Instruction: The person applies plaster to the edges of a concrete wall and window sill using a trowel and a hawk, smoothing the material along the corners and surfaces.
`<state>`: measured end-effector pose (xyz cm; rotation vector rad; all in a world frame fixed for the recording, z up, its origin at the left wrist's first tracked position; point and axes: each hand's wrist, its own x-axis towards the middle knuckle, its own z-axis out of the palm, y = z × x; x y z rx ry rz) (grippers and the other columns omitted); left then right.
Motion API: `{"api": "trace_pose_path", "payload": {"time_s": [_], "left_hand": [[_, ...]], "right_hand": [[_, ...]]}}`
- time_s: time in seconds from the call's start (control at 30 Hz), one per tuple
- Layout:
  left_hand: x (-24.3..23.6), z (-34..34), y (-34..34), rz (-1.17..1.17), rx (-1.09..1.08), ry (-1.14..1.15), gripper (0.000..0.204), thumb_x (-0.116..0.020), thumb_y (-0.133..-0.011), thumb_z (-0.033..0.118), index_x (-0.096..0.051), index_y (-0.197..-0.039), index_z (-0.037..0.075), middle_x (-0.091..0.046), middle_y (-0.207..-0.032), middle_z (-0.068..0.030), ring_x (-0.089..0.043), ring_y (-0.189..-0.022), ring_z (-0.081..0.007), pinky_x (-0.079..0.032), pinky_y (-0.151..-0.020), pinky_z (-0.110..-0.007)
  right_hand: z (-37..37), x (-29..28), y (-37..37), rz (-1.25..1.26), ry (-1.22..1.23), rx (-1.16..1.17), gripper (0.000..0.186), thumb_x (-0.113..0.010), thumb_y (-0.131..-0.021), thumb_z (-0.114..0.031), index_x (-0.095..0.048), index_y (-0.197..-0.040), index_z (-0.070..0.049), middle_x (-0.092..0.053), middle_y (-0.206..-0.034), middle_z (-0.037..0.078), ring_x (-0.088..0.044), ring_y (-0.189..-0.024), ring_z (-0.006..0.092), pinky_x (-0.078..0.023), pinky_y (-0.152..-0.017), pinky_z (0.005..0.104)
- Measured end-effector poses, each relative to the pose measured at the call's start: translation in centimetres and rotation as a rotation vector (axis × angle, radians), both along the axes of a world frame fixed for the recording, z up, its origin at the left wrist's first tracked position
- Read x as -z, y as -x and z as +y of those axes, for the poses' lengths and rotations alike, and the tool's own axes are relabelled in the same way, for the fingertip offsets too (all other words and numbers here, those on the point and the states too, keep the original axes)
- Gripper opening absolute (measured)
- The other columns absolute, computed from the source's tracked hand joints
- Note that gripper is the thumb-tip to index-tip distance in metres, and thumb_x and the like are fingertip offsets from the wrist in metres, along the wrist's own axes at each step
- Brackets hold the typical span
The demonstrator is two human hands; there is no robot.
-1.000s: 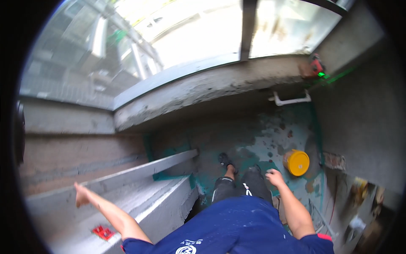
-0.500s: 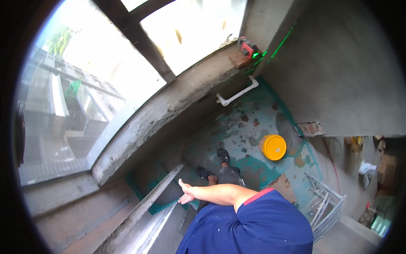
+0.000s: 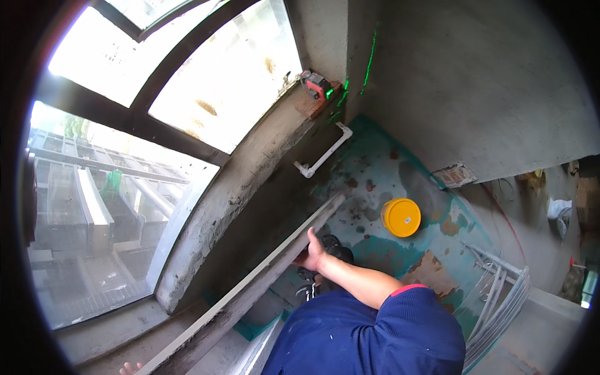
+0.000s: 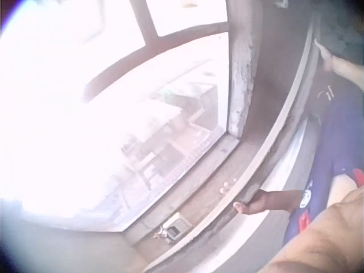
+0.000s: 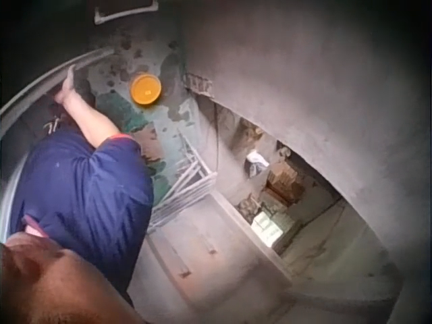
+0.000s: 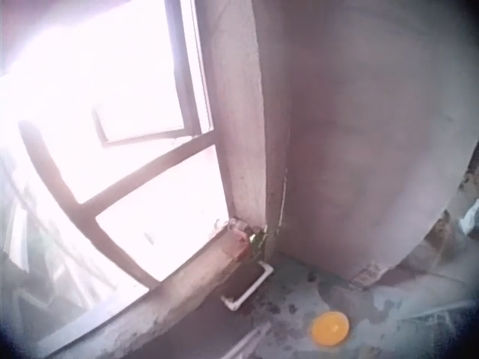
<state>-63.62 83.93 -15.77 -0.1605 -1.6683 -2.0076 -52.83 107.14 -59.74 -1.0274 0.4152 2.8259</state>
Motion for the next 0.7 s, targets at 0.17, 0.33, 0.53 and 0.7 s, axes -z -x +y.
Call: {"api": "trace_pose_path", "payload": {"time_s": [0.17,0.33,0.53,0.7], "left_hand": [[4.8,-0.7,0.3,-0.168,0.118,-0.133,0.062,-0.064,-0.079,0.024,-0.047,-0.127,-0.01,-0.052,-0.128,-0.0232,-0.05,-0.118,-0.0324,-0.036,-0.104,-0.041],[10.1,-4.1,2.0,-0.315,0.182,-0.13,0.057,-0.06,-0.083,0.028,-0.051,-0.123,-0.01,-0.056,-0.124,-0.0208,-0.053,-0.116,-0.0296,-0.038,-0.103,-0.039],[16.6,-8.5,3.6,-0.579,0.305,-0.21,0.054,-0.058,-0.084,0.035,-0.057,-0.118,-0.007,-0.059,-0.119,-0.0191,-0.054,-0.113,-0.0316,-0.039,-0.1,-0.042],[24.0,-9.6,6.0,-0.768,0.402,-0.242,0.047,-0.054,-0.087,0.037,-0.061,-0.112,-0.001,-0.064,-0.111,-0.0157,-0.059,-0.104,-0.0299,-0.043,-0.094,-0.042]], "right_hand": [[6.2,0.4,-2.6,-0.155,-0.143,0.121,0.089,-0.043,-0.076,-0.08,-0.041,-0.137,-0.016,-0.043,-0.14,0.008,-0.04,-0.127,0.0289,-0.03,-0.106,0.0511],[10.7,0.8,-3.1,-0.202,-0.29,0.129,0.085,-0.047,-0.076,-0.077,-0.043,-0.135,-0.017,-0.045,-0.138,0.007,-0.041,-0.125,0.0309,-0.031,-0.102,0.0558],[15.4,-0.4,0.9,-0.255,-0.44,0.164,0.08,-0.049,-0.081,-0.071,-0.039,-0.138,-0.016,-0.045,-0.138,0.008,-0.042,-0.126,0.0295,-0.032,-0.104,0.053],[19.1,2.8,5.1,-0.264,-0.596,0.145,0.08,-0.053,-0.078,-0.072,-0.041,-0.136,-0.018,-0.047,-0.135,0.007,-0.047,-0.12,0.0291,-0.041,-0.095,0.0552]]}}
